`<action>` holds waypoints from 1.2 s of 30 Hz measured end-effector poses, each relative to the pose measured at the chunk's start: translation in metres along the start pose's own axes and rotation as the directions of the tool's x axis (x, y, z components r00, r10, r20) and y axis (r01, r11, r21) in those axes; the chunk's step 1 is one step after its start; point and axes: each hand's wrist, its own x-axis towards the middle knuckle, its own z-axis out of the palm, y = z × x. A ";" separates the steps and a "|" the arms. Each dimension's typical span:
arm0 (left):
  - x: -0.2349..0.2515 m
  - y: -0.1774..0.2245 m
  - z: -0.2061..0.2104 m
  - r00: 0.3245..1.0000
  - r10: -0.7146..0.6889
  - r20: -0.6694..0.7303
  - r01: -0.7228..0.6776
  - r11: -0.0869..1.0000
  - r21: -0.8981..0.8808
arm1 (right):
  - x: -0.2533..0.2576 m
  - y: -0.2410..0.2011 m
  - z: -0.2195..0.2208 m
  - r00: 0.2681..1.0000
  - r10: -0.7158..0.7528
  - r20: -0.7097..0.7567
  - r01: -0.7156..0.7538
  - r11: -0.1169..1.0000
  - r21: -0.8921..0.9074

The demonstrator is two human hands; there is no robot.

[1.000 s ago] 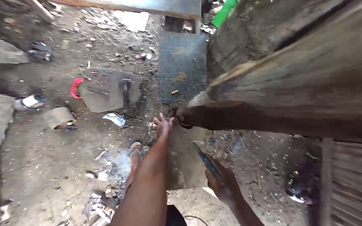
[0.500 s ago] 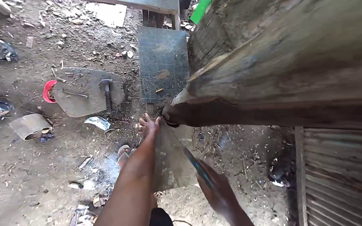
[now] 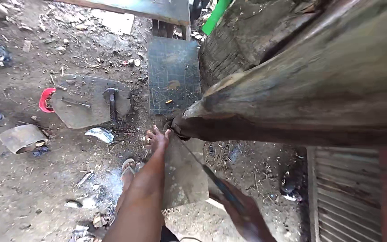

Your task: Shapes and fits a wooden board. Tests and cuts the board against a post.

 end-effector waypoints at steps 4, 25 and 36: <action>0.002 -0.003 0.011 1.000 -0.001 -0.004 0.001 1.000 -0.014 | -0.020 -0.006 -0.028 1.000 0.004 0.024 -0.005 0.999 0.053; 0.000 -0.007 0.007 1.000 0.005 0.008 -0.005 1.000 -0.017 | 0.140 -0.024 0.089 0.950 0.203 0.236 -0.193 0.979 -0.067; 0.005 -0.005 0.013 1.000 0.004 -0.013 -0.005 1.000 -0.022 | 0.135 -0.014 0.070 0.964 0.169 0.203 -0.172 0.985 -0.001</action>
